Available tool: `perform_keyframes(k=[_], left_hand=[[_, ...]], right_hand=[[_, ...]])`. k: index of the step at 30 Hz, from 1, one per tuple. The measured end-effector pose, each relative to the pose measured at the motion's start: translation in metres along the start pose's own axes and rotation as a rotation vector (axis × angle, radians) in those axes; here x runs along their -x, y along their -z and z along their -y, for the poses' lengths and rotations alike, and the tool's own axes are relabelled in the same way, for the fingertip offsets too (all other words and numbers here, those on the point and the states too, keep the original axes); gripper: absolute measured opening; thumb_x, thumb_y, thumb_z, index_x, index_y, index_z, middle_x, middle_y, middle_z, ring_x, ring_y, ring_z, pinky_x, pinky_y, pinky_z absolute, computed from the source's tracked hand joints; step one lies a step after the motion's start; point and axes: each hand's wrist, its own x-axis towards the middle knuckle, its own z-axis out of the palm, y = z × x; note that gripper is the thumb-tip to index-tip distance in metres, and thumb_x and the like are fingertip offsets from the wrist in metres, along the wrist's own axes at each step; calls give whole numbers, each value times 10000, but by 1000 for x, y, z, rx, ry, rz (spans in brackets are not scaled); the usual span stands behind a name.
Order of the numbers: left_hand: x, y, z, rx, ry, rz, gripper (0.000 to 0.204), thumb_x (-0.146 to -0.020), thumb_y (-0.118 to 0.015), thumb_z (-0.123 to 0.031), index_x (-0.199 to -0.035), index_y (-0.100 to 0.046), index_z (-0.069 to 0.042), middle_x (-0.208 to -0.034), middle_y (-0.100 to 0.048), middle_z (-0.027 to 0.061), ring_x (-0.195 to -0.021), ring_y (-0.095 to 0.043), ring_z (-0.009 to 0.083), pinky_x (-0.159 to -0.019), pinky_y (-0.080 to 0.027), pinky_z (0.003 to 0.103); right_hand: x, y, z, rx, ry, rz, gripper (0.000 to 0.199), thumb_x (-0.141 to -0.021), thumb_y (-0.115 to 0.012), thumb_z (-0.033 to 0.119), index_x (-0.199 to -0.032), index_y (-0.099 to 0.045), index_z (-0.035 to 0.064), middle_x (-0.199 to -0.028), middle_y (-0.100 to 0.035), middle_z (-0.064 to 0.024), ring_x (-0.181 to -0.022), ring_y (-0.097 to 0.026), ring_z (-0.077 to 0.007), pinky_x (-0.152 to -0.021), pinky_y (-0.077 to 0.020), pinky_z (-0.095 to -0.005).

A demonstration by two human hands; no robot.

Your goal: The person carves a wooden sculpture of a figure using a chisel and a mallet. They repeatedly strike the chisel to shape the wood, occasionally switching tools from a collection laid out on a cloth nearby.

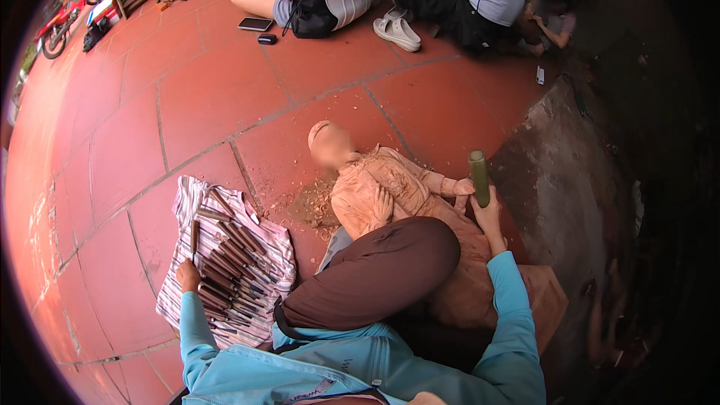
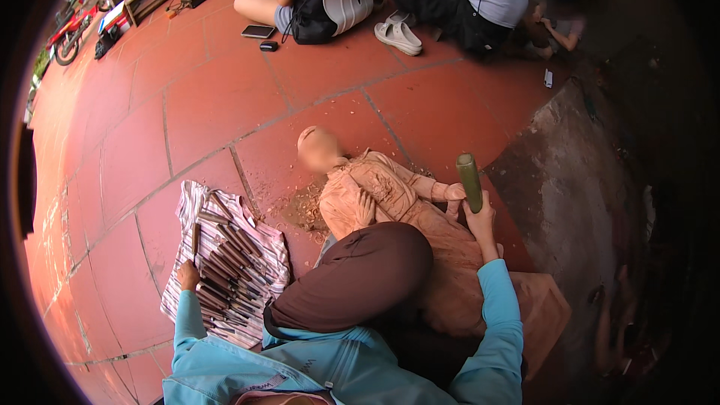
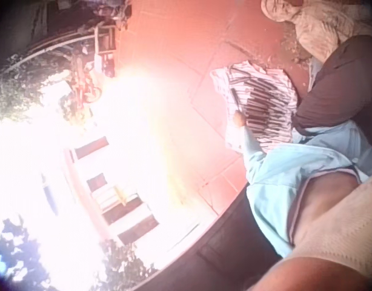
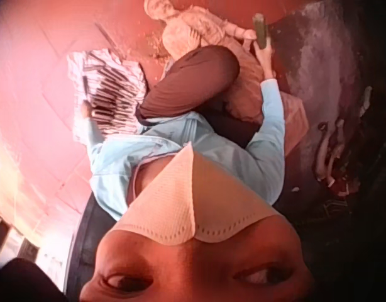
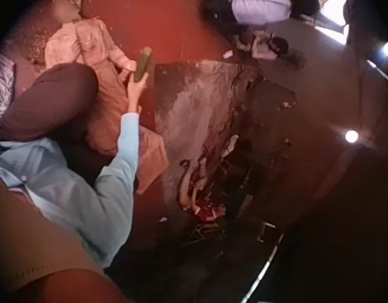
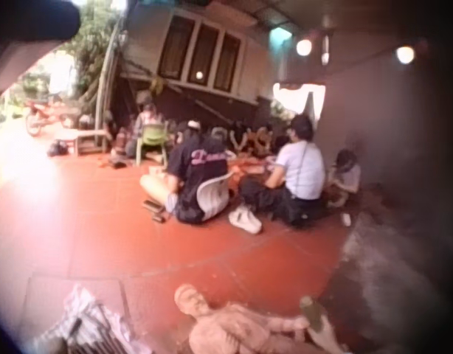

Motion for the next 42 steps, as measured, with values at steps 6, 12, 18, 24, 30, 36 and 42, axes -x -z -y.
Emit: perform_keyframes(k=[6, 12, 18, 24, 30, 36, 42], left_hand=[[-9, 74, -30, 507, 36, -243, 162, -764, -688, -168, -837, -628, -36, -781, -680, 166, -748, -657, 345, -677, -500, 438], [-31, 196, -166, 1627, -243, -37, 130, -875, -630, -42, -858, -501, -39, -827, -637, 85, -743, -618, 139, -677, -511, 242], [27, 332, -335, 1509, -681, -26, 582, -879, -598, -5, -1290, -195, -95, -1119, -548, 149, -936, -635, 203, -717, -565, 310], [72, 386, -484, 2089, -891, 474, 296, -945, -558, -221, -1119, -366, -78, -1041, -597, 158, -927, -660, 276, -794, -558, 461], [118, 333, -601, 2021, -971, 419, 149, -908, -571, -129, -959, -438, -83, -661, -453, 30, -559, -453, 123, -531, -412, 293], [119, 285, -638, 1932, -938, 562, 183, -902, -613, -177, -810, -481, -90, -585, -445, 23, -482, -407, 113, -470, -378, 286], [108, 269, -659, 1945, -869, 790, 297, -883, -631, -180, -672, -446, -81, -520, -436, 37, -427, -412, 134, -434, -391, 291]], right_hand=[[3, 2, 8, -58, -78, 2, 346, -796, -686, 130, -1090, -514, 75, -920, -649, -203, -911, -640, -383, -700, -508, -426], [3, 1, 2, -59, -79, -35, 356, -779, -699, 132, -1081, -518, 76, -894, -654, -187, -886, -650, -371, -681, -514, -422], [2, -6, 6, -110, -47, -55, 282, -788, -687, 119, -1012, -524, 65, -852, -652, -187, -832, -649, -381, -633, -512, -437], [-7, -8, -9, -70, -47, -168, 281, -801, -684, 120, -1028, -528, 67, -852, -657, -178, -829, -649, -384, -623, -511, -434], [-11, -9, -15, -73, -83, -173, 315, -799, -700, 115, -1062, -533, 68, -890, -669, -156, -863, -667, -339, -655, -527, -393], [-10, -13, -18, -29, -159, -79, 343, -810, -700, 115, -1105, -539, 50, -948, -669, -150, -906, -671, -310, -710, -526, -367], [-10, -11, -16, 6, -226, -63, 331, -802, -701, 105, -1089, -544, 52, -937, -671, -156, -897, -677, -304, -706, -529, -368]])
